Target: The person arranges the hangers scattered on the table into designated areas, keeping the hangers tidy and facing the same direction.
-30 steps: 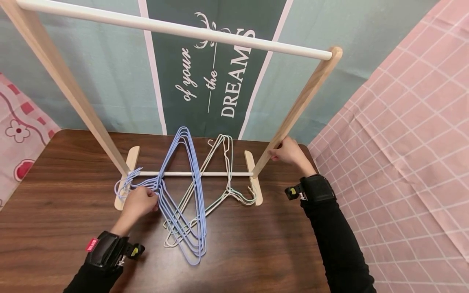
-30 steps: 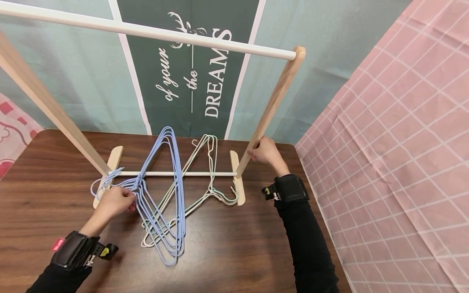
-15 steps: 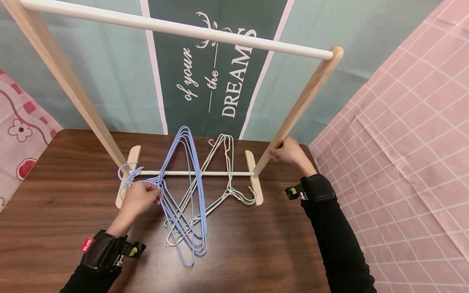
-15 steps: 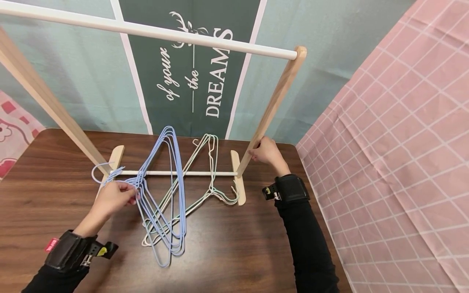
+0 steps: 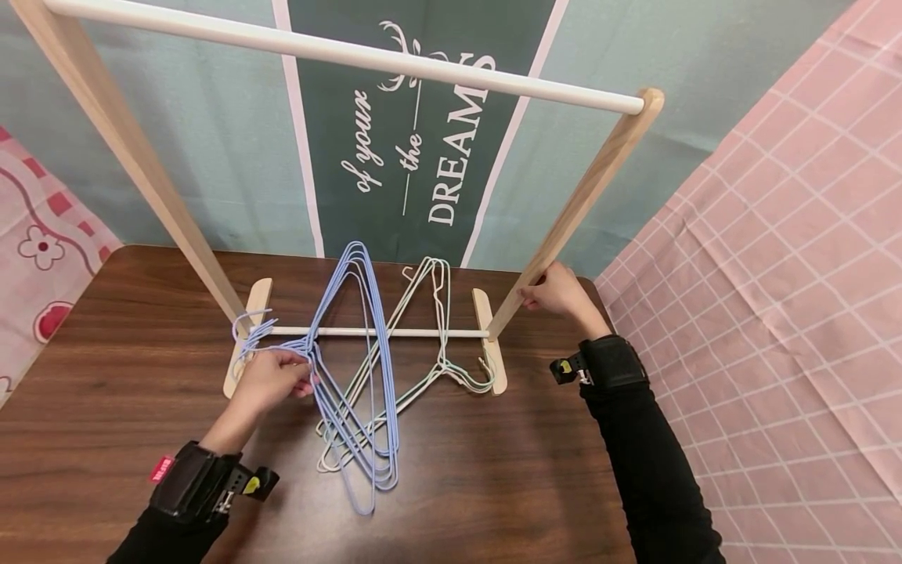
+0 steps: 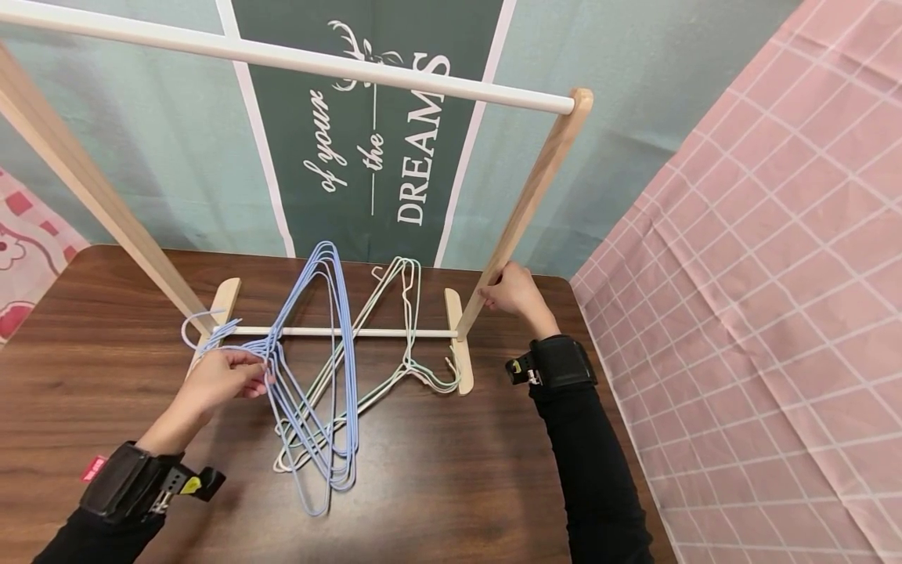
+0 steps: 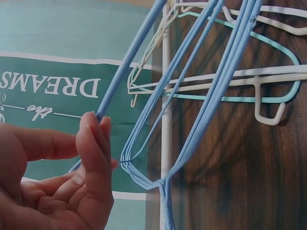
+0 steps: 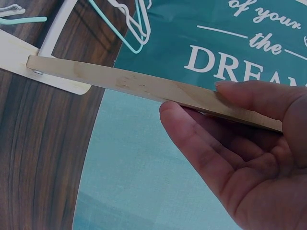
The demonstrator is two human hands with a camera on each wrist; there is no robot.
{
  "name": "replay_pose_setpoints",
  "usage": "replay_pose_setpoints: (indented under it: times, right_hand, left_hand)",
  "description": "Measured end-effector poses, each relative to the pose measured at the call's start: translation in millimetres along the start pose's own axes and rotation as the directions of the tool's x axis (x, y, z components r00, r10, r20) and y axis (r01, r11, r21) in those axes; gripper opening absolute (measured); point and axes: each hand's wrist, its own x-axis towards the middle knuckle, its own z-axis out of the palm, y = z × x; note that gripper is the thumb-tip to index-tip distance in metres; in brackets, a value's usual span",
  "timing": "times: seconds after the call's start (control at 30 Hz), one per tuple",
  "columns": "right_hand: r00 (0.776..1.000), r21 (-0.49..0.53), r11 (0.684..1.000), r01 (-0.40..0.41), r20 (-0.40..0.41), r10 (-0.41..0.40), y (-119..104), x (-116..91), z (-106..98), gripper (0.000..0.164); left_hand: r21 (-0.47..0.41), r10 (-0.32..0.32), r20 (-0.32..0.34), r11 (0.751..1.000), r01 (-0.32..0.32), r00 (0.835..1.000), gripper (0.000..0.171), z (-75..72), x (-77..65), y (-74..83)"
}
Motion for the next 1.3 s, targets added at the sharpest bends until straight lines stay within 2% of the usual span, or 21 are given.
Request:
replay_pose_setpoints:
  times: [0.23, 0.33, 0.4, 0.57, 0.63, 0.7, 0.87, 0.93, 1.03, 1.3]
  right_hand:
    - [1.0, -0.007, 1.0, 0.001, -0.005, -0.001, 0.2, 0.4, 0.0, 0.028]
    - [1.0, -0.01, 1.0, 0.005, -0.008, -0.005, 0.7, 0.8, 0.2, 0.027]
    - [1.0, -0.008, 1.0, 0.005, -0.008, -0.005, 1.0, 0.9, 0.2, 0.027]
    - [1.0, -0.002, 1.0, 0.006, -0.004, -0.006, 1.0, 0.8, 0.1, 0.027]
    - [1.0, -0.001, 1.0, 0.007, -0.002, -0.007, 0.8, 0.7, 0.0, 0.027]
    - [1.0, 0.0, 1.0, 0.005, -0.001, -0.005, 0.5, 0.5, -0.1, 0.027]
    - [1.0, -0.001, 1.0, -0.002, 0.003, 0.002, -0.6, -0.2, -0.1, 0.028]
    - [1.0, 0.001, 1.0, -0.004, 0.003, 0.004, -1.1, -0.6, 0.1, 0.029]
    - [1.0, 0.003, 1.0, -0.008, 0.001, 0.008, -1.6, -1.2, 0.3, 0.029]
    - [1.0, -0.001, 1.0, -0.012, -0.002, 0.012, -1.5, -1.4, 0.2, 0.028]
  left_hand:
    - [-0.162, 0.009, 0.013, 0.987, -0.007, 1.0, 0.028, 0.7, -1.1, 2.3]
    - [-0.213, 0.019, 0.038, 0.977, -0.011, 0.999, 0.027, -0.3, 2.3, -2.2]
    - [-0.241, 0.029, 0.059, 0.97, -0.014, 0.998, 0.027, -1.7, 11.2, -16.5]
    - [-0.33, 0.062, 0.121, 0.944, -0.019, 0.991, 0.024, -6.9, 49.4, -78.5]
    - [-0.341, 0.046, 0.133, 0.94, 0.003, 0.99, 0.025, -8.1, 54.2, -85.7]
    - [-0.333, 0.052, 0.155, 0.943, 0.002, 0.987, 0.026, -9.2, 48.6, -75.8]
    - [-0.254, 0.016, 0.191, 0.967, 0.034, 0.981, 0.021, -9.2, 14.2, -13.8]
    - [-0.22, -0.004, 0.212, 0.974, 0.051, 0.977, 0.016, -10.0, 5.7, 3.5]
    - [-0.166, -0.036, 0.231, 0.983, 0.076, 0.972, 0.012, -11.4, 1.5, 16.1]
    - [-0.135, -0.045, 0.253, 0.988, 0.081, 0.966, 0.024, -12.3, 4.0, 23.3]
